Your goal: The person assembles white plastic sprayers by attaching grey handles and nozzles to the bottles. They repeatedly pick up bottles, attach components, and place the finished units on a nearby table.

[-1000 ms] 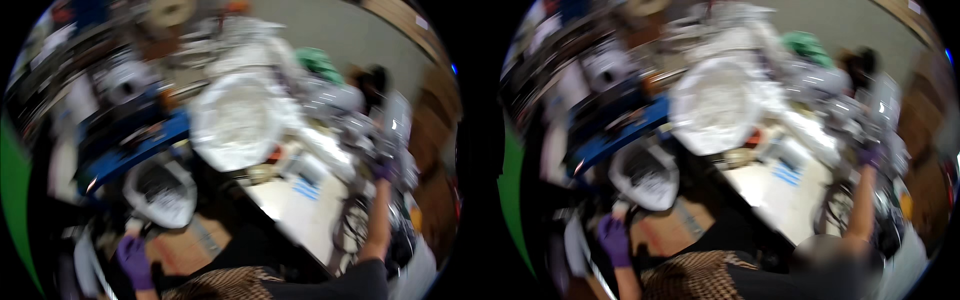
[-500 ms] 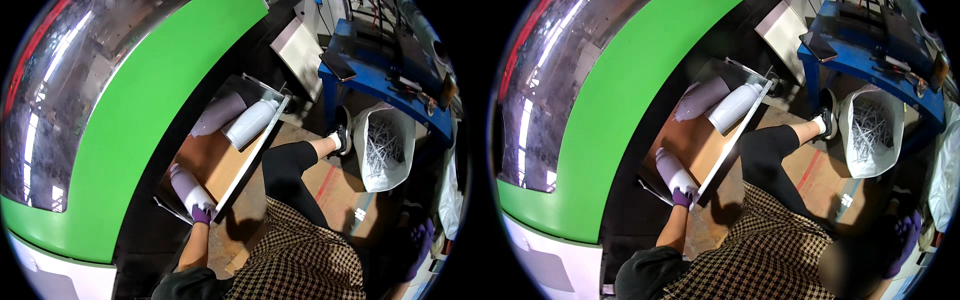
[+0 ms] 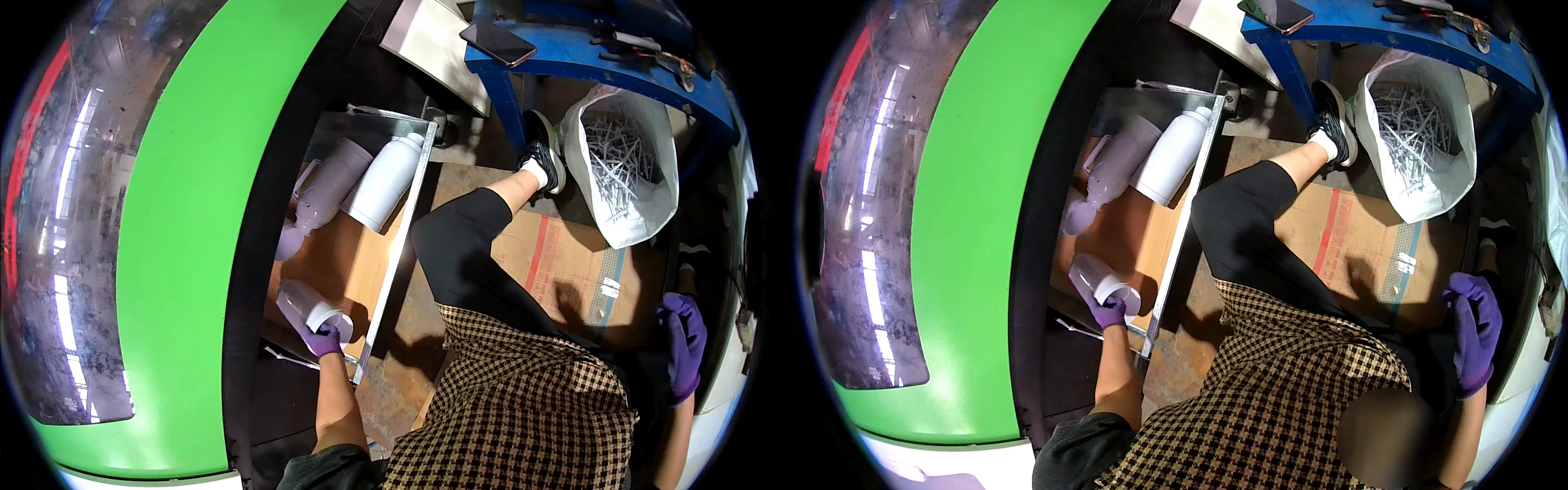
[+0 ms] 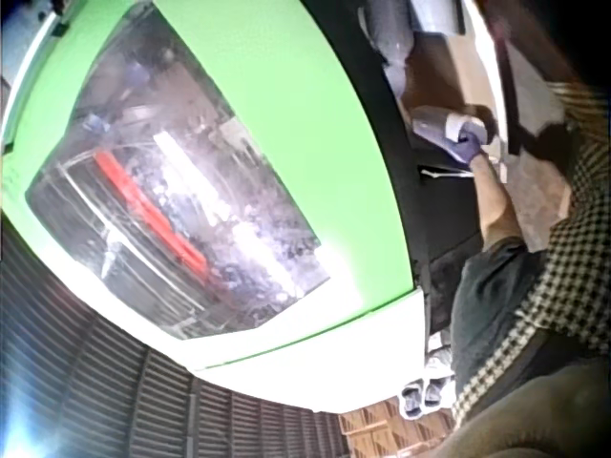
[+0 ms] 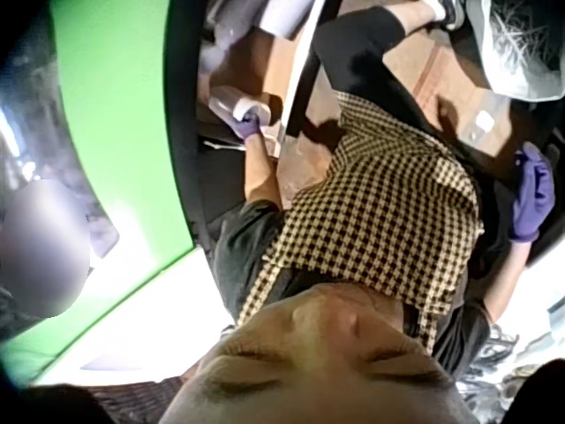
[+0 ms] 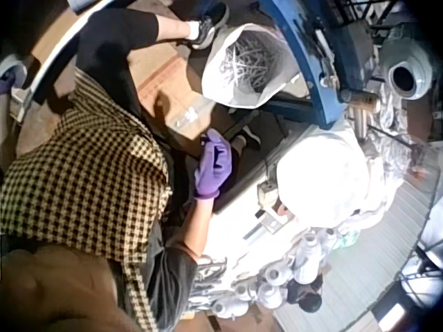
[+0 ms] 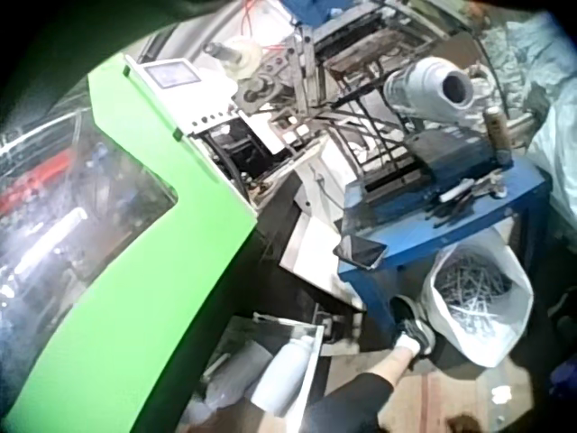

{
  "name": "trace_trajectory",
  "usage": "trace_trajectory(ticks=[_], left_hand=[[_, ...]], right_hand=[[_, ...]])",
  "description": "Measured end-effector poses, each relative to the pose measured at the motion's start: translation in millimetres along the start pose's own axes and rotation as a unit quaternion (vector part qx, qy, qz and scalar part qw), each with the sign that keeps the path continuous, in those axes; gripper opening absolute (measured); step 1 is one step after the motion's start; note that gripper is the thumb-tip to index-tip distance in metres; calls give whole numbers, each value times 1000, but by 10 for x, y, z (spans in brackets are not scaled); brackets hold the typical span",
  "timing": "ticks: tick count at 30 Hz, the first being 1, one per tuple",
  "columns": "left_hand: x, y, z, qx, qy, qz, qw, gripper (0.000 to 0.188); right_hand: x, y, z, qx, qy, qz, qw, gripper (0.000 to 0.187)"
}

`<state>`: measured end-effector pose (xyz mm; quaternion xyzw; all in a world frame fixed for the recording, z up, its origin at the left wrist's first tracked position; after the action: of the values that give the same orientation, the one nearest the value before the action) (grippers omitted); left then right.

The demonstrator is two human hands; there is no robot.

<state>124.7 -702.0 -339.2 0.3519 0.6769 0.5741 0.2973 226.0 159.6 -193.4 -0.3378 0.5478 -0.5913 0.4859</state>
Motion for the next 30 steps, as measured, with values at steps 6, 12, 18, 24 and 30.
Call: trace_trajectory(ticks=[6, 12, 18, 24, 30], left_hand=[[1764, 1412, 851, -10, 56, 61, 997, 44], [3338, 2070, 1791, -77, -357, 56, 929, 71], [4709, 1540, 2257, -88, -634, -55, 767, 59], [5686, 2101, 3048, 378, -601, -127, 693, 113], [5979, 1962, 3793, 396, -639, -53, 658, 107]], right_hand=[[-22, 358, 59, 30, 21, -64, 997, 24], [-30, -63, -336, -43, 24, -212, 976, 83], [-613, -544, -89, -218, 170, -247, 929, 87], [-97, -325, 143, -214, 300, 25, 929, 85], [351, -136, 81, -160, 210, -83, 961, 101]])
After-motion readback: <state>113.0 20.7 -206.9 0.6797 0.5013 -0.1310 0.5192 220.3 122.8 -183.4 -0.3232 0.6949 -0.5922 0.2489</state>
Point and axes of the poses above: each hand's wrist, its own z-axis away from the middle knuckle, its own x-axis out of the palm, y = z × x, the point moved 6 cm from there along -z, towards the middle knuckle, and after that the axes turned 6 degrees about x, right-handed, at the moved point
